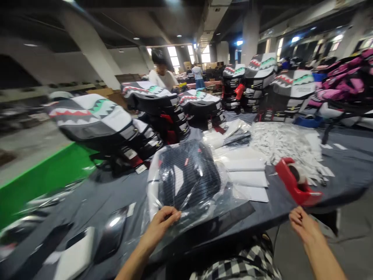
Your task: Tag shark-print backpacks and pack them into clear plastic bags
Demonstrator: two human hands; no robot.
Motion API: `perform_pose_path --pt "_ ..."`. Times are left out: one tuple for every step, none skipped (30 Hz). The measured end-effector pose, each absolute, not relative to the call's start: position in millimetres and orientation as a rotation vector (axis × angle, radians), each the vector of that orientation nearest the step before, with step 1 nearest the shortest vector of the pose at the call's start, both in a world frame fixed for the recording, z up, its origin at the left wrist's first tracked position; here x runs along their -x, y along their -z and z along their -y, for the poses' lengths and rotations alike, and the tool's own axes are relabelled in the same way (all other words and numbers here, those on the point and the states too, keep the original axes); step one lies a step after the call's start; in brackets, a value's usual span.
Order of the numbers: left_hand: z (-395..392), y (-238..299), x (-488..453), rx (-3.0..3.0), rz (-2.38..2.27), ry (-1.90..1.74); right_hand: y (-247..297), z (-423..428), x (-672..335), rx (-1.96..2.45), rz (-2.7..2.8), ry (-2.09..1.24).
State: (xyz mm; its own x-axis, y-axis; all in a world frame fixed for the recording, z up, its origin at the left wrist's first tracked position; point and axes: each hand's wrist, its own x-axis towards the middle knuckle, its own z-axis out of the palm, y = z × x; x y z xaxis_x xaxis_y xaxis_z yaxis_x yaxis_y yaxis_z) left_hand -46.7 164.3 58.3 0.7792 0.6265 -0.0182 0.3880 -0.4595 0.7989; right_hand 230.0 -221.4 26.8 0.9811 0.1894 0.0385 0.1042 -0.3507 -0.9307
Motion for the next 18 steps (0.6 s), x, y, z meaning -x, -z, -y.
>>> perform_pose_path --pt "-161.7 -61.4 46.6 -2.107 -0.761 -0.357 -25.0 198.6 -217.4 1.870 0.252 -0.199" --pt "-159.5 -63.9 46.2 -2.107 -0.767 -0.355 -27.5 175.9 -205.4 1.808 0.312 -0.328" --pt "-158.1 -65.8 45.5 -2.109 -0.761 -0.328 -34.3 154.0 -195.0 1.755 0.414 -0.456" --pt "-157.6 -67.1 44.7 -2.106 -0.762 -0.312 -44.8 132.8 -187.0 1.712 0.564 -0.569" --pt "-157.8 -67.8 43.8 -2.095 -0.775 -0.306 -58.0 112.2 -181.9 1.687 0.765 -0.648" --pt "-158.4 -68.3 43.1 -2.083 -0.793 -0.302 -72.5 91.6 -179.5 1.676 1.002 -0.690" --pt "-158.9 -68.5 42.5 -2.068 -0.814 -0.306 -87.0 70.6 -179.1 1.672 1.255 -0.692" --pt "-159.2 -68.7 42.1 -2.055 -0.832 -0.310 -99.9 49.1 -179.8 1.671 1.493 -0.689" --pt "-159.1 -69.0 41.8 -2.043 -0.846 -0.312 -110.2 27.6 -180.9 1.666 1.709 -0.684" --pt "-158.8 -69.4 41.5 -2.033 -0.856 -0.314 -117.1 6.7 -182.2 1.661 1.898 -0.670" --pt "-158.2 -69.9 41.3 -2.026 -0.862 -0.316 -120.5 -13.0 -183.7 1.662 2.062 -0.642" --pt "-157.7 -70.6 41.1 -2.020 -0.864 -0.317 -120.7 -30.6 -185.7 1.677 2.194 -0.594" --pt "-157.4 -71.4 41.1 -2.016 -0.865 -0.317 -118.3 -45.3 -188.7 1.706 2.291 -0.544" --pt "-157.2 -72.2 41.2 -2.015 -0.862 -0.317 -114.5 -56.6 -192.9 1.749 2.346 -0.503" --pt "-157.3 -72.9 41.5 -2.016 -0.856 -0.317 -110.1 -64.0 -198.2 1.809 2.353 -0.468" --pt "-157.6 -73.3 42.0 -2.019 -0.848 -0.317 -106.2 -67.2 -204.4 1.878 2.317 -0.442" --pt "-158.0 -73.4 42.7 -2.021 -0.838 -0.317 -103.1 -66.4 -210.6 1.940 2.244 -0.416" --pt "-158.6 -73.0 43.3 -2.024 -0.828 -0.316 -101.1 -62.0 -215.8 1.981 2.146 -0.376"
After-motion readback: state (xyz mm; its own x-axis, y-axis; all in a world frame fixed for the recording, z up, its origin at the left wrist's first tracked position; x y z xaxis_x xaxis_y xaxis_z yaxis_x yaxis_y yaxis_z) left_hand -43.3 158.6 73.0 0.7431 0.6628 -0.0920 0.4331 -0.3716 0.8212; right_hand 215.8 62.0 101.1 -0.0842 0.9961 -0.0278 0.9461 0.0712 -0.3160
